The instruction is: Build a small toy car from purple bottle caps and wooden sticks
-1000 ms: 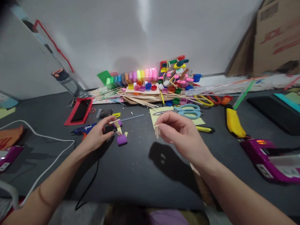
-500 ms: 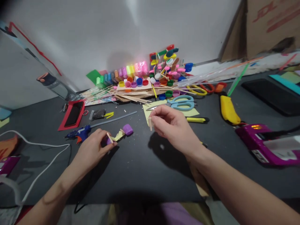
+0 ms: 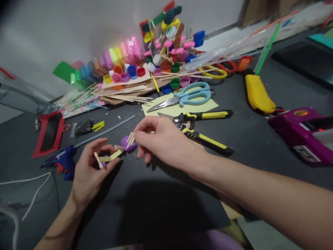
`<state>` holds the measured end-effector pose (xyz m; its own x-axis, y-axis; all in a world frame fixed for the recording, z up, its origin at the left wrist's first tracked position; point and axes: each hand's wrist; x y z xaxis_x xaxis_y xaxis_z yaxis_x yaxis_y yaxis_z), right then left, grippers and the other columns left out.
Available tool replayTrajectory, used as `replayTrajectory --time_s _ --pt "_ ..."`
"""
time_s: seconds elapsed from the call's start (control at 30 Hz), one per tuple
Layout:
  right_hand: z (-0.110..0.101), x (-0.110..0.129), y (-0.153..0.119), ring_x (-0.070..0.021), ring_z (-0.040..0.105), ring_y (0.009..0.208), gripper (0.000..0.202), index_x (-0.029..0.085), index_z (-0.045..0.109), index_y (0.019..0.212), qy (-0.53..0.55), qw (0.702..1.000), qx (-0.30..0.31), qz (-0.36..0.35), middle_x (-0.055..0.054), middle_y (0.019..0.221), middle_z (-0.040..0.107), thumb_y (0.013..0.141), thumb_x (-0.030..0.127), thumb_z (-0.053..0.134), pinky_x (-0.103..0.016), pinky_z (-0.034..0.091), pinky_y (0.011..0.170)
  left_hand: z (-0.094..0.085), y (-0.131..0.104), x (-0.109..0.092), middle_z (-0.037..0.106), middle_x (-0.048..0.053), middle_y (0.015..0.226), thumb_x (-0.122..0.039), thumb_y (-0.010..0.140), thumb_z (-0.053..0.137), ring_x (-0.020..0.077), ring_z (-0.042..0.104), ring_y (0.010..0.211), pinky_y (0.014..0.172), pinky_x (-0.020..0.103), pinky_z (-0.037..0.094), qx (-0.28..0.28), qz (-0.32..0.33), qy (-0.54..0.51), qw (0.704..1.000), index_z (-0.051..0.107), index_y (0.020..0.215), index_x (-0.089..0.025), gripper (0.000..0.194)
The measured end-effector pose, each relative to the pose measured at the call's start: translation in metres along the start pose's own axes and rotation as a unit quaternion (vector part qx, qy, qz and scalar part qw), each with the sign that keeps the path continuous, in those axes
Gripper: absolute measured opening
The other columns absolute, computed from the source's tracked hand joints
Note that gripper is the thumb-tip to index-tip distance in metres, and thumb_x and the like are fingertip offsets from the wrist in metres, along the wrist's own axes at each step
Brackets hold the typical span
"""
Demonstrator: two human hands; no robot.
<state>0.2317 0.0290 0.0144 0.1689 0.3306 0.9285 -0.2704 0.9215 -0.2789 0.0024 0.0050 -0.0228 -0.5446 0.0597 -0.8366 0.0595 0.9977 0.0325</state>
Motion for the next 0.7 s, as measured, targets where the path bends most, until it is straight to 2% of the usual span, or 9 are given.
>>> replayTrajectory --time_s 0.13,0.27,0.37,0.47,0.57,0.7 --pt "0.006 -0.016 0.009 -0.0081 0.056 0.038 0.01 0.017 0.057 0.073 0.038 0.997 -0.023 0.056 0.004 0.046 0.062 0.08 0.01 0.06 -0.015 0.047 0.039 0.005 -0.004 0.001 0.069 0.0 0.087 -0.022 0.076 0.075 0.0174 0.068 0.086 0.083 0.031 0.052 -0.007 0.015 -0.004 1.0 0.049 0.123 -0.024 0.053" --pt "0.006 -0.026 0.012 -0.0091 0.059 0.041 0.014 0.019 0.056 0.07 0.053 0.995 -0.059 0.059 0.006 0.046 0.059 0.076 0.008 0.062 -0.016 0.047 0.04 0.006 -0.007 0.0 0.071 0.001 0.092 -0.02 0.076 0.076 0.0177 0.068 0.089 0.083 0.032 0.052 0.011 0.007 -0.007 1.0 0.048 0.127 -0.026 0.059" --pt "0.004 -0.027 0.013 -0.0098 0.061 0.043 0.016 0.02 0.057 0.083 0.055 0.994 -0.073 0.053 0.009 0.052 0.059 0.076 0.006 0.06 -0.017 0.047 0.042 0.006 -0.006 -0.002 0.072 0.001 0.093 -0.021 0.075 0.078 0.0186 0.068 0.09 0.085 0.033 0.052 0.008 0.01 0.01 1.0 0.049 0.127 -0.026 0.059" --pt "0.001 -0.025 0.012 -0.0093 0.062 0.048 0.025 0.021 0.063 0.1 0.032 0.998 -0.058 0.021 0.008 0.059 0.061 0.08 0.007 0.058 -0.018 0.048 0.046 0.005 -0.006 -0.002 0.072 0.001 0.094 -0.022 0.076 0.078 0.0199 0.069 0.094 0.085 0.034 0.052 0.018 0.021 0.054 0.998 0.052 0.126 -0.027 0.057" --pt "-0.002 -0.023 0.01 -0.0103 0.062 0.055 0.015 0.021 0.069 0.091 -0.016 1.0 -0.024 0.002 0.004 0.06 0.064 0.085 0.011 0.059 -0.019 0.048 0.05 0.003 -0.007 -0.001 0.072 0.001 0.095 -0.023 0.078 0.077 0.0208 0.069 0.095 0.086 0.036 0.052 0.03 0.027 0.085 0.996 0.053 0.127 -0.029 0.055" --pt "-0.003 -0.022 0.009 -0.0105 0.061 0.056 0.009 0.021 0.069 0.083 -0.043 0.999 -0.028 -0.009 0.004 0.063 0.066 0.082 0.013 0.065 -0.02 0.048 0.052 -0.001 -0.008 -0.002 0.072 0.002 0.097 -0.023 0.081 0.076 0.0212 0.067 0.094 0.089 0.04 0.051 0.042 0.041 0.101 0.993 0.054 0.126 -0.031 0.05"
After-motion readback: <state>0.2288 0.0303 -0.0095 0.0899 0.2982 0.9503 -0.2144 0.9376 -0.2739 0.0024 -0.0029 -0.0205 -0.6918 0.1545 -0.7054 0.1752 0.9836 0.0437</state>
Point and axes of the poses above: each hand's wrist, its own y-axis towards the middle knuckle, its own z-axis out of the palm, x = y × z
